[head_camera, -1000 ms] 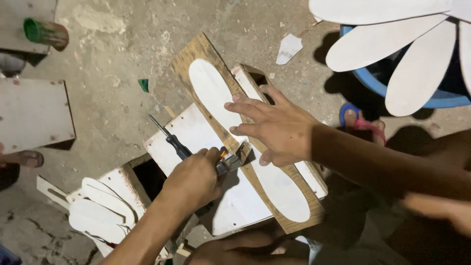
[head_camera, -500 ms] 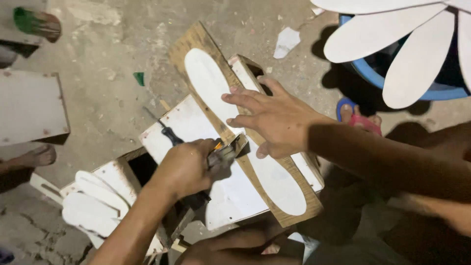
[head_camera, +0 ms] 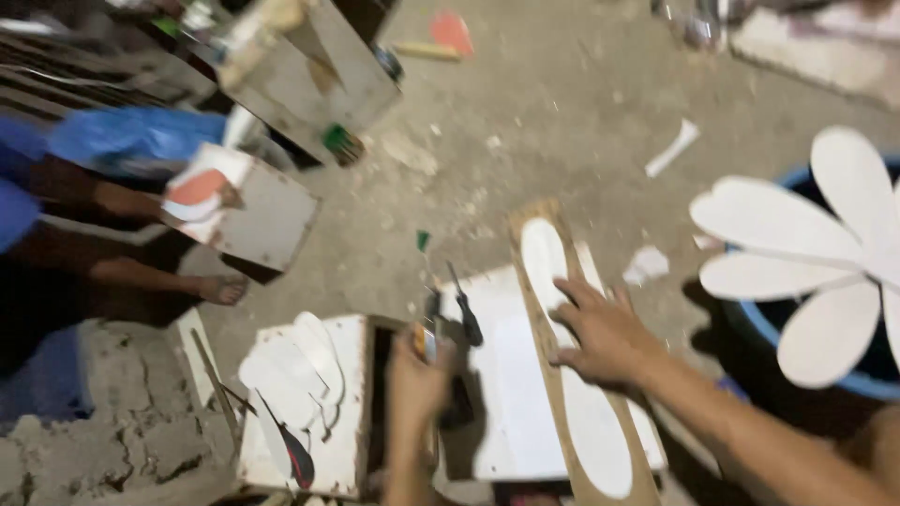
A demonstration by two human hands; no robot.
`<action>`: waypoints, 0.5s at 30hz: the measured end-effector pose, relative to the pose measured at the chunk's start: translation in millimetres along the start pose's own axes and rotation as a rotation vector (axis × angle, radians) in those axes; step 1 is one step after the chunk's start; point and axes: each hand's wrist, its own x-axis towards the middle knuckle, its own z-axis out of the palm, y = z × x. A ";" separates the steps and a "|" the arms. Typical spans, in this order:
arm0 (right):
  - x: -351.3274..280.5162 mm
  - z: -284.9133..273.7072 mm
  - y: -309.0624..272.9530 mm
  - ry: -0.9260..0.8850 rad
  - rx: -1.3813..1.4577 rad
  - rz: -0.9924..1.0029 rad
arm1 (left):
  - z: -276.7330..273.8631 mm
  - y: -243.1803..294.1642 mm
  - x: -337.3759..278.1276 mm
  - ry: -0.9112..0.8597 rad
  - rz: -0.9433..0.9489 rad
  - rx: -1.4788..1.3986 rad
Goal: Sanding and stapling white petals to assemble a flower-shaped craft.
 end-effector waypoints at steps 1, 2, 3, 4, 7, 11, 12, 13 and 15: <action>1.4 8.3 -0.6 0.040 0.049 0.042 | 3.7 22.7 -21.7 -0.012 -0.016 0.103; 5.0 16.1 -0.1 0.079 0.101 0.081 | 8.6 44.8 -43.4 -0.022 -0.035 0.205; 8.5 16.3 -0.9 0.122 0.081 0.039 | 40.6 24.2 -42.2 0.031 -0.006 0.185; 14.4 17.5 0.0 0.093 0.077 0.070 | 68.7 -0.4 -43.1 0.067 -0.011 0.252; 20.5 32.2 11.9 0.072 0.030 0.106 | 125.3 -67.7 -45.5 -0.068 -0.067 0.466; 22.7 47.0 20.7 0.100 -0.010 0.116 | 187.0 -172.3 -31.4 0.382 0.577 0.500; 22.7 47.3 17.9 0.106 -0.013 0.117 | 171.4 -147.1 -29.4 0.385 0.581 0.496; 20.3 48.9 15.8 0.139 -0.011 0.119 | 156.4 -122.5 -28.9 0.368 0.423 0.418; 16.2 48.6 12.0 0.170 -0.009 0.124 | 120.3 -75.5 -16.9 0.344 0.264 0.340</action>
